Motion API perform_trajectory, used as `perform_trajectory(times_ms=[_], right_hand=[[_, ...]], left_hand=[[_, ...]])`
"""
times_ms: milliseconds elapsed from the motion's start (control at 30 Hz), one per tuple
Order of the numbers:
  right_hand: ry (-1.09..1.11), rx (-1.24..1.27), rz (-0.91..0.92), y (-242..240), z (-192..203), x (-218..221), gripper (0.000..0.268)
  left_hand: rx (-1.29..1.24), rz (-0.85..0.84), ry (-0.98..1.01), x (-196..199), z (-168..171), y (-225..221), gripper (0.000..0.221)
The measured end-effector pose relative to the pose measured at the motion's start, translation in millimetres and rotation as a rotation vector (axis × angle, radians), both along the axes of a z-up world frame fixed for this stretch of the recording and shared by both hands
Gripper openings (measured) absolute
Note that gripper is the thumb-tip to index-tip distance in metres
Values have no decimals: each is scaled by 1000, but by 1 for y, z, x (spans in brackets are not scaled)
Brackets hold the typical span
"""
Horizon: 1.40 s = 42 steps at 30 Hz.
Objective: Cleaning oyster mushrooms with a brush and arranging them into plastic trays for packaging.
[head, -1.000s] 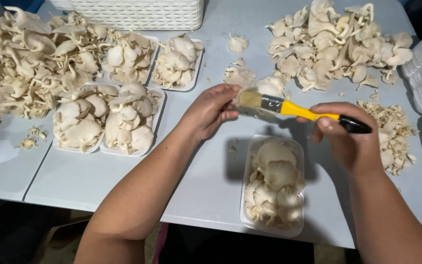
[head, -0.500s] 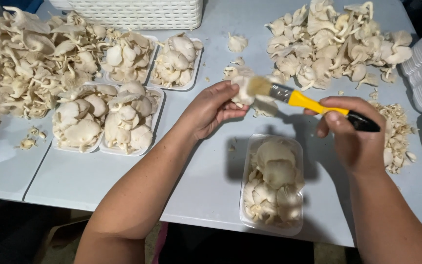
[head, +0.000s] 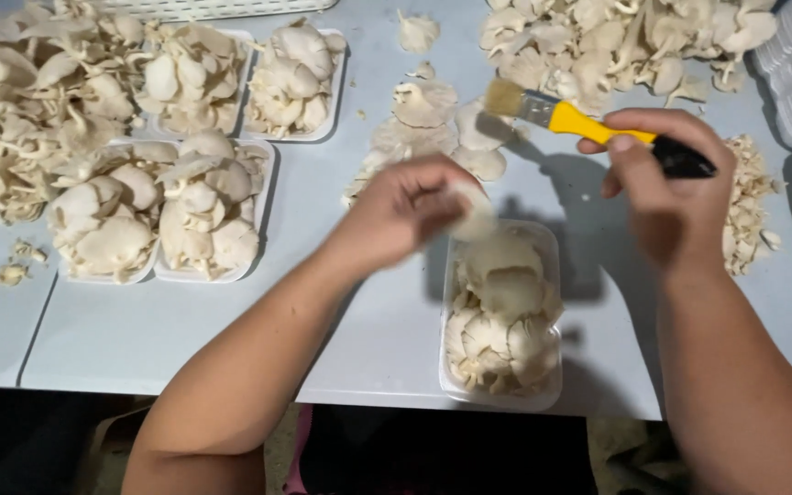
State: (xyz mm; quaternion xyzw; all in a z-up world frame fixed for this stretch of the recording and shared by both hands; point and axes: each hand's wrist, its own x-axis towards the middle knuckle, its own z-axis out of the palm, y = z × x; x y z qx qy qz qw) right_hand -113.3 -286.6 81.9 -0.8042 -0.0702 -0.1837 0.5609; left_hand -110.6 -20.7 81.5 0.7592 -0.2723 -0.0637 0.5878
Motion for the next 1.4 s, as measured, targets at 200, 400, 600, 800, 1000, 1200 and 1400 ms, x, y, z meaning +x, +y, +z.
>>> perform_trajectory(times_ms=[200,400,600,800,1000,1200,1400], right_hand=[[-35,-46,-7,3,0,-3,15],[-45,-61,-10,2,-3,-1,14],[-81,-99,10,0,-6,0,15],[-86,-96,18,0,-9,1,16],[-105,-72,42,2,-7,-3,16],[-132,-56,110,-6,-12,-1,16],[-170,-78,119,-4,-13,-2,16]], left_hand=[[-6,-115,-213,-26,6,-14,17],[4,-312,-393,-39,13,-25,18],[389,-42,-726,-46,-22,-39,29],[430,-40,-873,-51,-42,-48,8],[163,-182,-726,-33,0,-28,10],[80,381,-450,44,-25,31,38],[856,433,72,75,-28,79,47]])
